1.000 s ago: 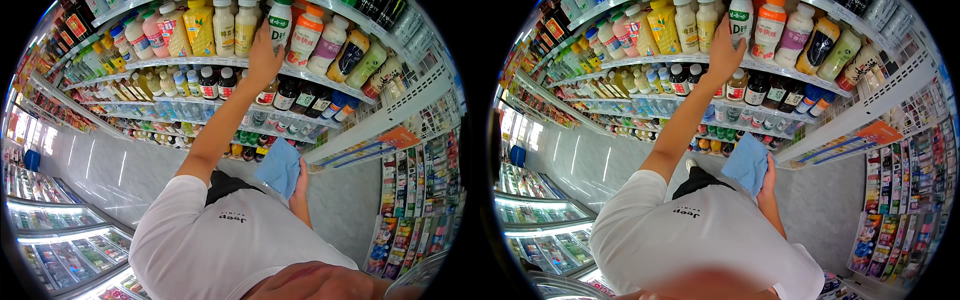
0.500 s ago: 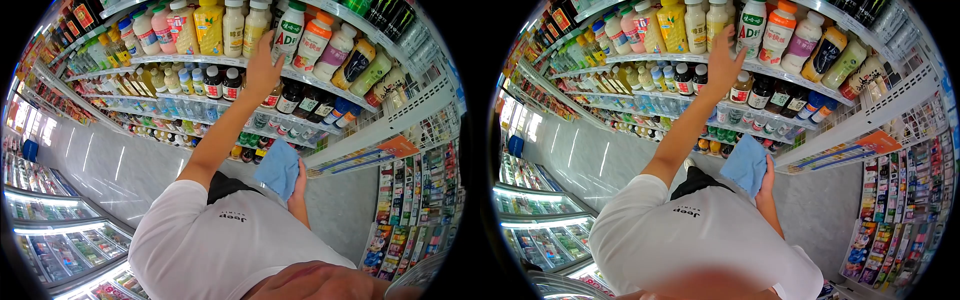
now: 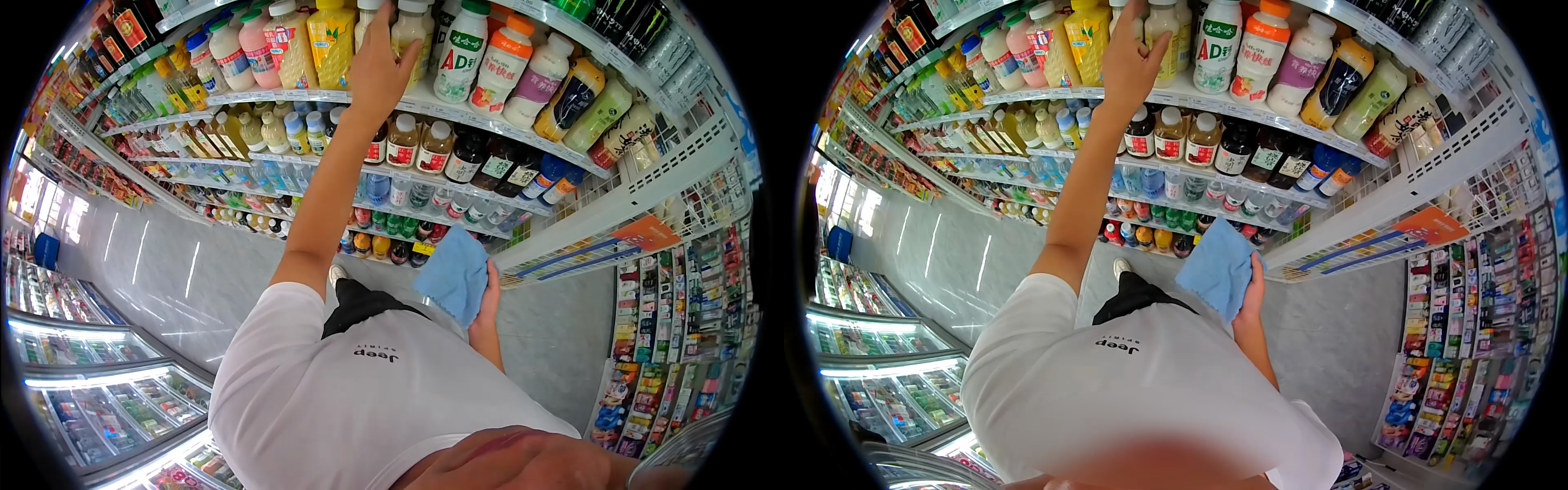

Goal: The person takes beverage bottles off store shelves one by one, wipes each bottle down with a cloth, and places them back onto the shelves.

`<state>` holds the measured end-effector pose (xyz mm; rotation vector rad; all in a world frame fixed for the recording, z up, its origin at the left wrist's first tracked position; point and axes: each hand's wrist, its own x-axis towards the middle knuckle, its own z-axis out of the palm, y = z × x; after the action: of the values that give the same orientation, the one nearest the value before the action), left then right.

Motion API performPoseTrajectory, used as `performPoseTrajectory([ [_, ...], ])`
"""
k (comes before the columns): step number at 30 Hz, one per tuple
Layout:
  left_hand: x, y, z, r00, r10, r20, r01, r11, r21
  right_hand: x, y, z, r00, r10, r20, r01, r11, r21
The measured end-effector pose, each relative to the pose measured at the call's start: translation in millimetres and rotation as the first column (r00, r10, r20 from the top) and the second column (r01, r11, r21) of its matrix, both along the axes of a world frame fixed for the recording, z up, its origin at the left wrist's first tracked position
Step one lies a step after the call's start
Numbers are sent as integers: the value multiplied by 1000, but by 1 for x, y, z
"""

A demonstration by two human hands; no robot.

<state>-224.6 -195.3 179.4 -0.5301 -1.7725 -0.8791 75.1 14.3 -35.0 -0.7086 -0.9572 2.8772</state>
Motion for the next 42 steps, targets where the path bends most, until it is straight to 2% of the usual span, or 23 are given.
performPoseTrajectory([
  [4,7,4,9,979,-107,176,98,994,56,0,-1,5,1000,15,-5,-15,1000,-13],
  [10,19,7,23,879,-109,464,79,993,85,1,-2,2,1000,4,-7,-4,1000,-7],
  [13,2,7,6,995,-61,78,59,998,32,2,-3,6,1000,8,8,-8,1000,-5],
  [16,-3,4,2,1000,-25,13,25,1000,-13,1,-4,7,1000,6,7,-6,1000,4],
  [19,5,1,6,996,-52,79,53,999,-12,0,-5,7,1000,1,17,-1,1000,16],
  [22,-8,-12,0,981,-79,-177,62,993,-100,0,-6,7,1000,8,14,-8,1000,9],
  [25,4,-15,-1,967,-212,142,213,977,8,-1,-5,2,1000,-5,21,4,1000,16],
  [28,9,-17,0,946,-274,174,273,962,30,-2,-4,-2,1000,2,7,-2,1000,8],
  [31,-1,-19,-6,969,-208,132,214,976,-30,-3,-3,-4,1000,17,-3,-17,1000,-23],
  [37,10,-21,-6,944,-255,208,263,965,-11,-4,-5,-2,1000,3,16,-3,1000,-1],
  [40,13,-17,-18,903,-406,137,385,909,158,-3,-7,2,1000,-8,30,8,1000,12],
  [42,22,-15,-21,824,-539,176,447,809,382,-4,-5,0,1000,-11,27,10,1000,16],
])
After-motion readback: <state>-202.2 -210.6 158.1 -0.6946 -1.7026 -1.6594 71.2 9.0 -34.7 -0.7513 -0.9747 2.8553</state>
